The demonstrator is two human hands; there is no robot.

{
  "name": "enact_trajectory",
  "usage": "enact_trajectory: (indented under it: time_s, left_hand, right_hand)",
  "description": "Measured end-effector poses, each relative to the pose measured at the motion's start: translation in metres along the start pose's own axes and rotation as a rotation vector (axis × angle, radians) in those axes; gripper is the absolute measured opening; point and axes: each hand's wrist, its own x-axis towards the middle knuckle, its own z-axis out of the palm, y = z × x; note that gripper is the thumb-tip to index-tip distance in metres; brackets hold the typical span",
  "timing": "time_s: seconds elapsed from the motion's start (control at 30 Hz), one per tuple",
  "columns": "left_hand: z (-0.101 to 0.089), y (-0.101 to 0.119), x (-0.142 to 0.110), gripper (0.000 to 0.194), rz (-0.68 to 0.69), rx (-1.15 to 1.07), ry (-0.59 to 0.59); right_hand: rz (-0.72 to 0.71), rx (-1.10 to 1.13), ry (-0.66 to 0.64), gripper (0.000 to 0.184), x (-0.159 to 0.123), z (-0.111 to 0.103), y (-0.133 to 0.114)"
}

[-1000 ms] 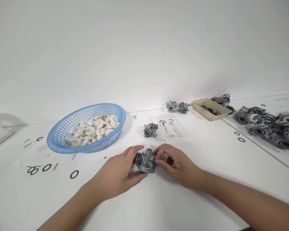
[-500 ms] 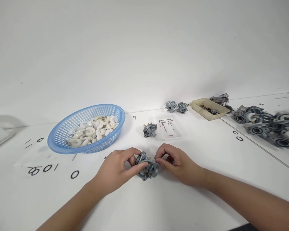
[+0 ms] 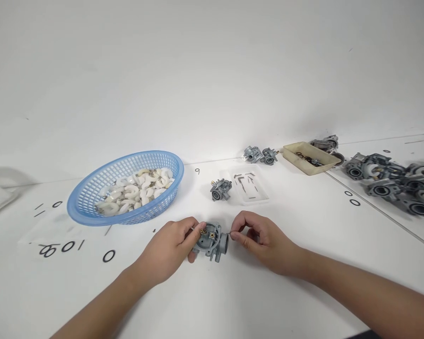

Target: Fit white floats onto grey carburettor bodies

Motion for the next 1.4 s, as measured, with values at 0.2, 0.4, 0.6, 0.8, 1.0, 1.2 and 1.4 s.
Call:
enact_trajectory:
  time_s: [0.2,0.4,0.6,0.8,1.0,1.2,1.4]
  left_hand:
    - [0.002,0.006,-0.001,0.058,0.076,-0.049,0.033]
    - [0.013,0.006,-0.005,0.046,0.143,-0.184,0.06]
    - [0.026,0.005,-0.003,0.031,0.253,-0.361,0.15]
    - [0.018,0.0,0.001,0.021,0.397,-0.354,0.042]
    - [0.009,0.002,-0.006,0.028,0.486,-0.072,0.053]
    - [0.016,0.013,-0.017,0.044,0.298,0.237,0.044]
    - [0.025,0.01,-0.02,0.051,0.06,0.106,0.057]
  right_hand:
    - [-0.069,0.007,0.021,0.024,-0.001,-0.003,0.002]
    - [-0.246,-0.011,0.089,0.016,0.001,-0.01,0.001]
    - [-0.395,0.007,0.065,0.005,0.001,0.001,-0.004]
    - [-0.431,-0.015,0.031,0.003,-0.005,0.007,-0.007]
    - [-0.436,-0.036,0.047,0.004,-0.007,0.001,-0.004]
    - [-0.339,-0.019,0.118,0.004,-0.007,-0.005,-0.007]
    - [-0.125,0.006,0.141,0.018,-0.008,-0.003,-0.013]
